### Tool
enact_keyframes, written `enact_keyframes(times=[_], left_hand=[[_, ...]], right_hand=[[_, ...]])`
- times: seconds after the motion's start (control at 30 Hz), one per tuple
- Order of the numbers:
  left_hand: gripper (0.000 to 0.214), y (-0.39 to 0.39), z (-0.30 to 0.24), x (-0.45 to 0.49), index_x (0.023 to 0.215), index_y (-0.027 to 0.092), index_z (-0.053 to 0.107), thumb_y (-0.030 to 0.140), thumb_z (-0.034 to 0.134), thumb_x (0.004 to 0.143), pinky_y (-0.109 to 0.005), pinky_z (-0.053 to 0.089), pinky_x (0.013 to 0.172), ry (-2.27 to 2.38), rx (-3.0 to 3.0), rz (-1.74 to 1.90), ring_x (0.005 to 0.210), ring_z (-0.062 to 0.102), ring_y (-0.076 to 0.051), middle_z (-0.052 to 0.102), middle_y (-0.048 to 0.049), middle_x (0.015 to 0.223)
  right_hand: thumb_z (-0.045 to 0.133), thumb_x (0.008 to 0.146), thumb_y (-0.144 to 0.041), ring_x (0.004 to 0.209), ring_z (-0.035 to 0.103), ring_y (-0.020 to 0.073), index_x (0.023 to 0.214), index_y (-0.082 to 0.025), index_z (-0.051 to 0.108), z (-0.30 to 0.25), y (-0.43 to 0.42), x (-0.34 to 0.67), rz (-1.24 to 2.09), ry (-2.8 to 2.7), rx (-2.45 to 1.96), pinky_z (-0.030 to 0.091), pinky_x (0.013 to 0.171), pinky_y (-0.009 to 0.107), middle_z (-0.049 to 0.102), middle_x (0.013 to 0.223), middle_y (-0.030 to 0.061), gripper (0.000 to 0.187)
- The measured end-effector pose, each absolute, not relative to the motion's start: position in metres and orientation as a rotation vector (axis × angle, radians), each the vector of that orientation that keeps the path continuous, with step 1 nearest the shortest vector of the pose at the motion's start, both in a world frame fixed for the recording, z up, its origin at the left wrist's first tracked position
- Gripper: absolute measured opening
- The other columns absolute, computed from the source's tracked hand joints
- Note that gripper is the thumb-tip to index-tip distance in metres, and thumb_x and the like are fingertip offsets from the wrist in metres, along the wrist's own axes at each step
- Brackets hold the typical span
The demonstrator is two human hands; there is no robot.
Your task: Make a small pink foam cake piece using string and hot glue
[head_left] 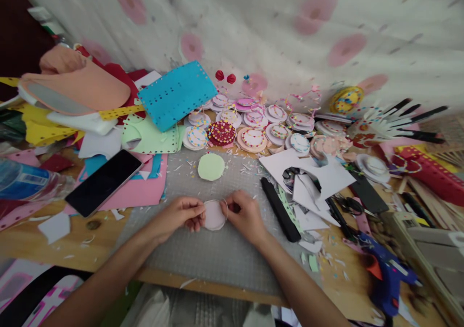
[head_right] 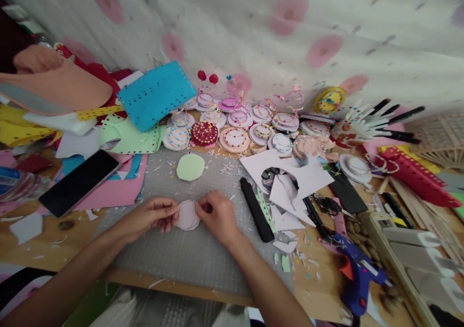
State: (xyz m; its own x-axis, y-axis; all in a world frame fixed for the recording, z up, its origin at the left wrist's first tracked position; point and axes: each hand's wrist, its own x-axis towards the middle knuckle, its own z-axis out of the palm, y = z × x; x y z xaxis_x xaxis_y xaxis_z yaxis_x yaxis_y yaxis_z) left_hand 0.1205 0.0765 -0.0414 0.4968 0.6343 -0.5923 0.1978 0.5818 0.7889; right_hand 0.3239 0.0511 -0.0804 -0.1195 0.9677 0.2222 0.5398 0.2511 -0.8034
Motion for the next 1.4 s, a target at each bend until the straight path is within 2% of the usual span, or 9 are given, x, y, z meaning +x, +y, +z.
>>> enact_keyframes(times=[0.2, 0.33, 0.4, 0.5, 0.57, 0.67, 0.9, 1.4], left_hand=[[0.045, 0.079, -0.036, 0.119, 0.071, 0.011, 0.063, 0.056, 0.069, 0.073, -0.022, 0.044, 0.053, 1.039, 0.960, 0.267, 0.054, 0.056, -0.010, 0.066, -0.0039, 0.066], [0.052, 0.077, -0.035, 0.107, 0.086, 0.011, 0.067, 0.061, 0.053, 0.084, -0.025, 0.045, 0.053, 1.145, 1.113, 0.337, 0.055, 0.058, -0.013, 0.067, -0.0060, 0.069], [0.046, 0.074, -0.038, 0.100, 0.096, 0.013, 0.067, 0.057, 0.053, 0.086, -0.027, 0.049, 0.061, 1.234, 1.333, 0.457, 0.065, 0.061, -0.015, 0.067, -0.0060, 0.078], [0.041, 0.071, -0.043, 0.093, 0.113, 0.020, 0.064, 0.046, 0.065, 0.082, -0.033, 0.051, 0.083, 1.206, 1.735, 0.502, 0.092, 0.062, -0.020, 0.063, -0.0079, 0.109], [0.055, 0.069, -0.045, 0.093, 0.126, 0.026, 0.057, 0.043, 0.073, 0.077, -0.038, 0.047, 0.096, 1.111, 1.960, 0.429, 0.112, 0.055, -0.024, 0.054, -0.0081, 0.126], [0.072, 0.072, -0.049, 0.100, 0.136, 0.028, 0.049, 0.043, 0.078, 0.072, -0.043, 0.038, 0.107, 1.009, 2.146, 0.364, 0.126, 0.044, -0.027, 0.049, -0.0083, 0.134], [0.069, 0.083, -0.063, 0.111, 0.131, 0.027, 0.055, 0.050, 0.077, 0.070, -0.045, 0.040, 0.103, 0.920, 2.229, 0.398, 0.116, 0.048, -0.028, 0.058, -0.0083, 0.121], [0.064, 0.081, -0.066, 0.112, 0.124, 0.027, 0.062, 0.053, 0.077, 0.068, -0.042, 0.039, 0.101, 0.936, 2.262, 0.444, 0.113, 0.049, -0.027, 0.057, -0.0081, 0.119]], right_hand=[[0.062, 0.085, -0.017, 0.062, 0.050, 0.0143, 0.069, -0.019, 0.057, -0.082, 0.055, 0.328, 0.732, -1.803, -1.376, 0.035, 0.057, 0.025, 0.055, 0.064, -0.0006, 0.017], [0.060, 0.088, -0.018, 0.068, 0.054, 0.0156, 0.079, -0.019, 0.063, -0.081, 0.057, 0.331, 0.764, -1.836, -1.347, 0.039, 0.062, 0.026, 0.060, 0.072, 0.0011, 0.009], [0.059, 0.089, -0.018, 0.070, 0.054, 0.0162, 0.081, -0.019, 0.063, -0.080, 0.057, 0.332, 0.774, -1.837, -1.340, 0.039, 0.063, 0.026, 0.060, 0.073, 0.0017, 0.009], [0.058, 0.089, -0.018, 0.071, 0.054, 0.0166, 0.082, -0.019, 0.063, -0.080, 0.056, 0.333, 0.783, -1.823, -1.335, 0.039, 0.064, 0.027, 0.061, 0.074, 0.0022, 0.009], [0.057, 0.090, -0.019, 0.071, 0.055, 0.0166, 0.082, -0.019, 0.063, -0.080, 0.056, 0.333, 0.787, -1.812, -1.333, 0.040, 0.065, 0.027, 0.061, 0.075, 0.0024, 0.009], [0.058, 0.090, -0.020, 0.071, 0.055, 0.0167, 0.081, -0.019, 0.062, -0.081, 0.057, 0.333, 0.791, -1.804, -1.325, 0.040, 0.065, 0.027, 0.060, 0.074, 0.0020, 0.010], [0.057, 0.090, -0.020, 0.072, 0.055, 0.0173, 0.081, -0.019, 0.063, -0.080, 0.057, 0.333, 0.779, -1.829, -1.331, 0.041, 0.065, 0.028, 0.060, 0.073, 0.0020, 0.011], [0.058, 0.092, -0.023, 0.075, 0.056, 0.0178, 0.080, -0.020, 0.062, -0.081, 0.054, 0.328, 0.725, -1.888, -1.289, 0.042, 0.067, 0.028, 0.061, 0.078, 0.0030, 0.013]])
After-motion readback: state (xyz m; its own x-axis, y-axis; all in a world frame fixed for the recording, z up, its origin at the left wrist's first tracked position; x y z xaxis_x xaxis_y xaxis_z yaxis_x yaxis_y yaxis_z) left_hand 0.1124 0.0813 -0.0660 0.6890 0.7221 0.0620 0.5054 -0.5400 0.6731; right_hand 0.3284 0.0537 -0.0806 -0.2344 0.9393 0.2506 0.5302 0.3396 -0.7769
